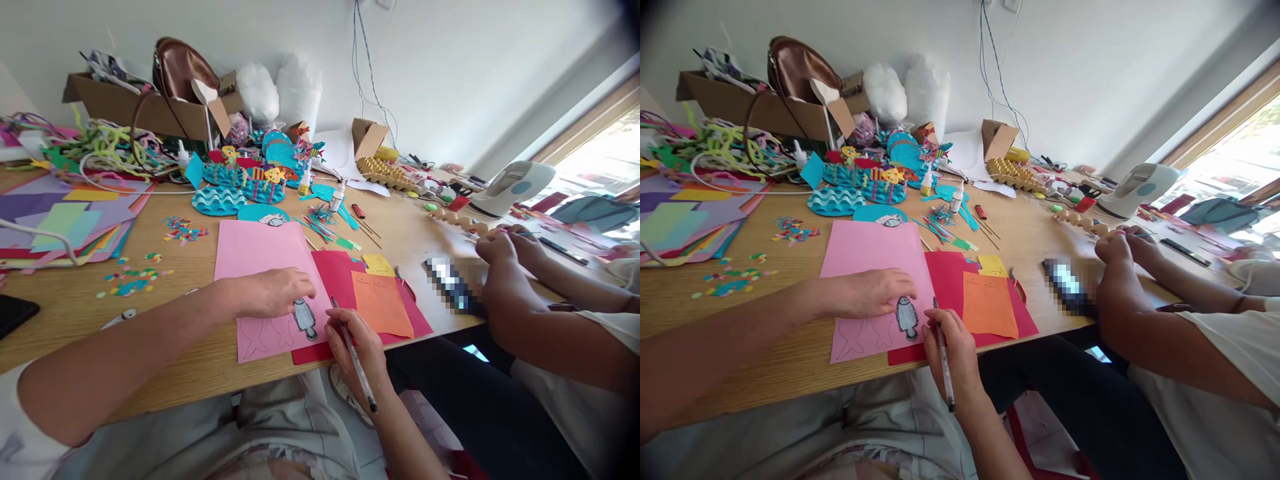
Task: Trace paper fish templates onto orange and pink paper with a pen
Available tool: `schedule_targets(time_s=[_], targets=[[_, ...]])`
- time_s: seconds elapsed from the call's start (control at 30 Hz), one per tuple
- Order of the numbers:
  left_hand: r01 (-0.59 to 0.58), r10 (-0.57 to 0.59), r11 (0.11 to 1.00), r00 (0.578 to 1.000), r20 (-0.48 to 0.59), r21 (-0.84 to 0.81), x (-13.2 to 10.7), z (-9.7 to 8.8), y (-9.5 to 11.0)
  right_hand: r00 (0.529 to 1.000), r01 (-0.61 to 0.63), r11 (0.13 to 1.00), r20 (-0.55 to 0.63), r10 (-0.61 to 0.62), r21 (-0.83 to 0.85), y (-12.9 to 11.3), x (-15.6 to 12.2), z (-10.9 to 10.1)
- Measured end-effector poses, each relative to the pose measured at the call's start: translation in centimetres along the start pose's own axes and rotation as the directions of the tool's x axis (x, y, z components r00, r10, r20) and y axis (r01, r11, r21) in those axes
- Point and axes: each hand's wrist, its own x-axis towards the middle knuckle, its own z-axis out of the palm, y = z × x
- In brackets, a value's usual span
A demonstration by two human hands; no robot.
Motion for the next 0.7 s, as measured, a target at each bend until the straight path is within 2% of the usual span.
schedule_targets(time_s=[0.13,0.3,0.4,0.5,0.6,0.7], targets=[[-0.035,0.022,0.996,0.988,0.151,0.082,1.6,0.2,0.1,0.999,-0.038,0.999,-0.003,0.038,0.014,0.1,-0.2,0.0],[-0.005,-0.026,0.992,0.971,0.237,0.126,2.6,-0.6,0.5,0.997,-0.068,0.997,-0.019,0.069,0.046,0.0,-0.2,0.0],[-0.010,-0.015,0.994,0.973,0.231,0.107,2.7,-0.8,0.7,0.996,-0.085,0.995,-0.019,0.086,0.052,0.0,-0.3,0.1],[0.062,-0.057,0.998,0.972,0.229,-0.017,2.0,-1.2,0.1,0.995,-0.100,0.993,-0.013,0.101,0.066,0.1,-0.3,0.1],[0.142,-0.111,0.971,0.980,0.166,-0.194,0.6,-2.8,-1.5,0.993,-0.112,0.991,-0.011,0.113,0.078,0.4,-0.4,0.1],[0.242,-0.242,0.923,0.970,0.037,-0.299,-1.3,-5.2,-3.4,0.993,-0.118,0.989,-0.005,0.119,0.092,0.4,-0.4,0.2]])
